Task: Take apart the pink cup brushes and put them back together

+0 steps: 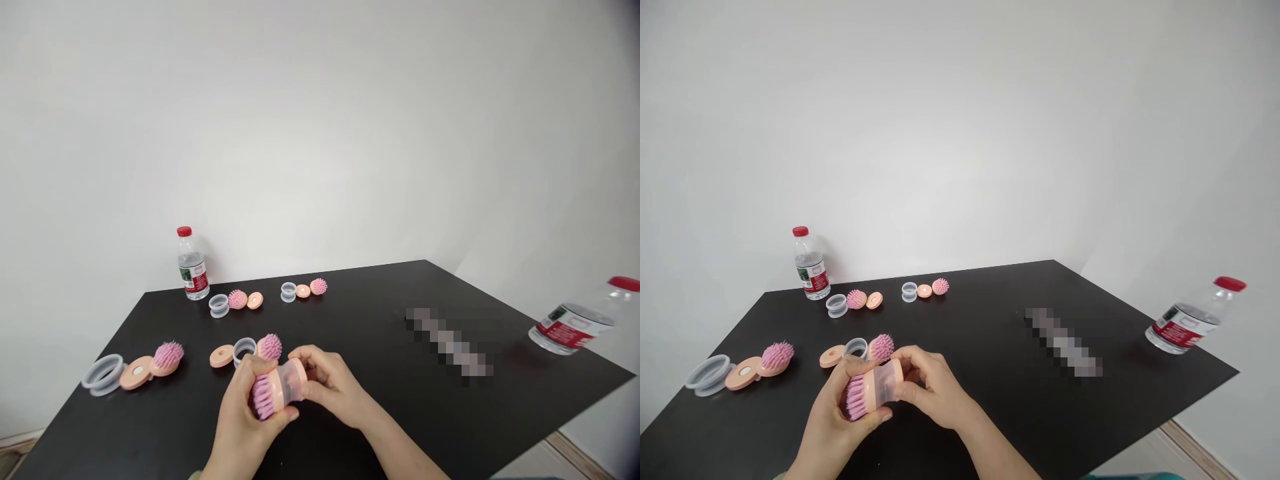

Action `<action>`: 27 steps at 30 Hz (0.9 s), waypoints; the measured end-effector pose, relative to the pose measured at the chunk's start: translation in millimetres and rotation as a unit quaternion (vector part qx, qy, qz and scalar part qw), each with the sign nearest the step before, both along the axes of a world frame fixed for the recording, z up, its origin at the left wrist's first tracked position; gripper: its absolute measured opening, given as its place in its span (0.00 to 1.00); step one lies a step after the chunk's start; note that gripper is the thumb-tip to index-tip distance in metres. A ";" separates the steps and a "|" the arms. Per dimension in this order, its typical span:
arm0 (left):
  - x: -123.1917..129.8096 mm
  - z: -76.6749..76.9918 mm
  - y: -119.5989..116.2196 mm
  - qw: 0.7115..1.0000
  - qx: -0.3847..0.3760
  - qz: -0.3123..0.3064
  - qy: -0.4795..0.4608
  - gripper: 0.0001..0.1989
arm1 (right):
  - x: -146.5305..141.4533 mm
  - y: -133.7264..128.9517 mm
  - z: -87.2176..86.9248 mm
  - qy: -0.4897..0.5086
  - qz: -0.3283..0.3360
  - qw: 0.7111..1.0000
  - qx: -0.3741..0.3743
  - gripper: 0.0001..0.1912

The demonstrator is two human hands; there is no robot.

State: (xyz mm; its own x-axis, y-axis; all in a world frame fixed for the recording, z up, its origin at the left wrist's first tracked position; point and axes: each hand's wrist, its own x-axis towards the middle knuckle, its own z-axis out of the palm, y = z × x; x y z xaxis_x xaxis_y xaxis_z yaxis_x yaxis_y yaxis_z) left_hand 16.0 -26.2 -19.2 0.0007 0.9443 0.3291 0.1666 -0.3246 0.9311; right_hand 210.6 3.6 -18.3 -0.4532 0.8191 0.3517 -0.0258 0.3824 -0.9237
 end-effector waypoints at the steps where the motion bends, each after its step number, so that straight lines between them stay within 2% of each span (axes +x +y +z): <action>1: -1.1 -1.8 0.8 1.000 0.012 0.005 0.026 0.21 | 0.1 1.2 -0.9 0.016 0.014 0.999 -0.034 0.20; 4: -1.8 -8.1 2.9 0.995 0.046 0.009 0.090 0.20 | 2.4 4.3 -1.0 0.039 0.039 0.993 -0.109 0.21; 6: -0.4 -11.9 3.6 0.990 0.071 0.000 0.124 0.19 | 5.1 6.0 1.3 0.002 0.035 0.993 -0.113 0.20; 8: 1.3 -14.9 3.7 0.983 0.087 -0.022 0.158 0.19 | 7.7 7.9 4.4 -0.072 0.024 0.996 -0.054 0.21; 12: 3.5 -18.2 3.1 0.978 0.095 -0.016 0.185 0.21 | 10.1 11.4 7.4 -0.153 0.018 0.978 0.142 0.28; 14: 3.8 -19.0 3.6 0.974 0.121 0.000 0.189 0.24 | 10.6 11.8 7.3 -0.158 0.014 0.971 0.178 0.29; 17: 4.0 -21.1 4.8 0.968 0.159 0.008 0.193 0.29 | 14.0 10.8 8.8 -0.164 0.019 0.968 0.187 0.24; 21: 4.5 -25.7 3.8 0.977 0.148 -0.028 0.149 0.32 | 25.1 11.7 11.2 -0.156 -0.017 0.977 0.144 0.20; 24: 4.7 -28.0 0.7 0.978 0.142 -0.025 0.150 0.30 | 34.1 18.8 7.0 -0.090 -0.097 0.990 0.040 0.22; 27: 4.8 -27.7 -2.3 0.971 0.150 -0.004 0.188 0.26 | 42.7 34.6 -2.2 -0.044 -0.188 0.980 -0.040 0.22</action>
State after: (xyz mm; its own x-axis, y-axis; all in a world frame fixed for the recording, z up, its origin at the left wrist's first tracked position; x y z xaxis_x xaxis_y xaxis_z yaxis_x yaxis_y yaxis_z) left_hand 20.8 -28.5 -46.9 0.1804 0.8050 0.5652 0.4729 -0.5748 0.6678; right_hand 253.3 38.2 -20.6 -0.1403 0.9575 0.2520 0.1847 0.2753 -0.9434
